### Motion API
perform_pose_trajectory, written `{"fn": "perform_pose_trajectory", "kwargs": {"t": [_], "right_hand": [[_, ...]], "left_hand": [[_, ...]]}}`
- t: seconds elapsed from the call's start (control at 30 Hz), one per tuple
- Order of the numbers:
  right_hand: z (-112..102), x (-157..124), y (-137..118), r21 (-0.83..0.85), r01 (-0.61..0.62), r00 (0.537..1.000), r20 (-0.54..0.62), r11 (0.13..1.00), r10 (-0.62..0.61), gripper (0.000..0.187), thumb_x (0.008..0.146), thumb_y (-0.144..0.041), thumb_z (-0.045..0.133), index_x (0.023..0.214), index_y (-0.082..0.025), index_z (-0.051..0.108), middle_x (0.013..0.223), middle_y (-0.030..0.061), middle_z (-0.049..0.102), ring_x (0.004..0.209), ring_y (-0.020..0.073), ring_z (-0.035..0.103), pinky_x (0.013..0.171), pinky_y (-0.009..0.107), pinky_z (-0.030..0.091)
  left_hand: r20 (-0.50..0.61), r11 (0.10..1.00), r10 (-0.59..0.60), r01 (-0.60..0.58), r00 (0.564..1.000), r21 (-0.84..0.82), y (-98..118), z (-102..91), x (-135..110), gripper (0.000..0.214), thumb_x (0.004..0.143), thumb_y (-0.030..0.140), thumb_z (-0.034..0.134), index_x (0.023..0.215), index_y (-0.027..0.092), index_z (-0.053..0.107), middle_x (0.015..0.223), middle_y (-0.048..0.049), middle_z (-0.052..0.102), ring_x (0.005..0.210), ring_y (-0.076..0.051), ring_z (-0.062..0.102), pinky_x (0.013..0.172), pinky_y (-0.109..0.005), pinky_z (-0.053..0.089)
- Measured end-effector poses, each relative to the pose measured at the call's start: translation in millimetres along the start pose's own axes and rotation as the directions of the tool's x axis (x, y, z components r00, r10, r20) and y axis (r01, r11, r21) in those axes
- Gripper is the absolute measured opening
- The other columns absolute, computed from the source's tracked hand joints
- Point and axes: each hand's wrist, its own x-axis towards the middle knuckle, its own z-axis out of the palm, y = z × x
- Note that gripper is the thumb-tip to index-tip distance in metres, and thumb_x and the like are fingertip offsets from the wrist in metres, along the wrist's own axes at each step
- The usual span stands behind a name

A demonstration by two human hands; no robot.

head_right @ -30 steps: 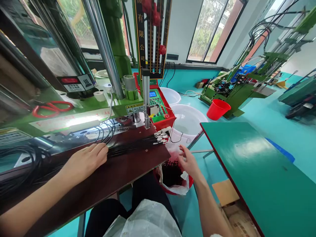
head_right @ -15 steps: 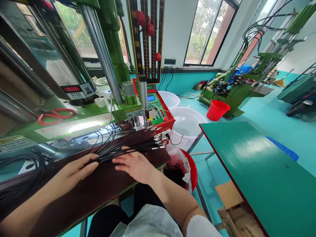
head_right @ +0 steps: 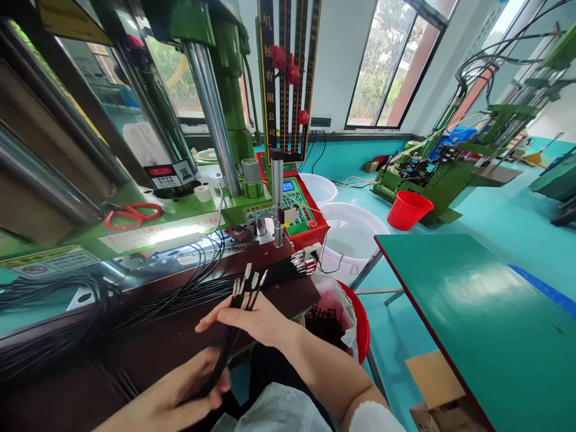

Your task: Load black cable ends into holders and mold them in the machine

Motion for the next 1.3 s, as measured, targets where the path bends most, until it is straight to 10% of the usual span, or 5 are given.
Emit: {"fn": "perform_pose_trajectory", "kwargs": {"t": [0.17,0.53,0.8,1.1,1.3], "right_hand": [[-9,-2,5,-0.047,-0.134,0.987,-0.096,0.990,0.129,0.023,0.075,-0.032,0.058,0.090,-0.016,0.066,0.103,0.0065,0.062,0.046,0.0041,0.051,0.040,0.017,0.040],[-60,2,-15,-0.226,0.077,0.938,-0.315,0.971,-0.147,0.031,0.080,-0.037,0.053,0.099,-0.015,0.062,0.080,0.0053,0.065,0.075,0.0150,0.061,0.075,0.032,0.046],[-134,17,-26,-0.485,-0.475,0.825,-0.535,0.734,0.180,0.042,0.079,-0.039,0.048,0.045,-0.013,0.052,0.032,0.0005,0.049,0.025,0.0062,0.039,0.029,0.017,0.027],[-70,35,-76,-0.407,0.170,0.964,-0.122,0.897,-0.238,0.044,0.073,-0.036,0.061,0.113,-0.021,0.054,0.088,0.0028,0.060,0.076,0.0128,0.056,0.069,0.026,0.045],[-51,52,-82,-0.288,0.065,0.964,-0.231,0.955,-0.135,0.024,0.078,-0.038,0.054,0.078,-0.015,0.062,0.047,-0.0065,0.039,0.041,0.0044,0.034,0.038,0.017,0.025]], "left_hand": [[-0.252,0.923,0.011,-0.107,0.968,-0.369,34,33.6,49,0.029,0.071,0.043,0.056,0.073,0.016,0.047,0.057,0.0041,0.048,0.037,-0.004,0.038,0.037,-0.018,0.028],[-0.445,0.948,0.271,-0.317,0.853,-0.032,60,-2.4,108,0.023,0.073,0.038,0.055,0.078,0.015,0.054,0.067,-0.0001,0.057,0.058,-0.010,0.053,0.049,-0.021,0.044],[-0.602,0.796,0.365,-0.573,0.710,-0.194,105,-45.7,88,0.017,0.076,0.033,0.054,0.078,0.018,0.048,0.055,0.0065,0.047,0.043,-0.004,0.040,0.042,-0.017,0.030],[-0.453,0.896,0.210,-0.356,0.866,-0.266,86,-18.9,100,0.025,0.069,0.037,0.061,0.068,0.015,0.049,0.045,0.0088,0.035,0.035,-0.002,0.029,0.036,-0.017,0.016],[-0.393,0.937,0.233,-0.314,0.889,-0.153,70,2.6,98,0.026,0.067,0.037,0.063,0.064,0.016,0.046,0.048,0.0093,0.031,0.037,-0.002,0.027,0.036,-0.016,0.020]]}}
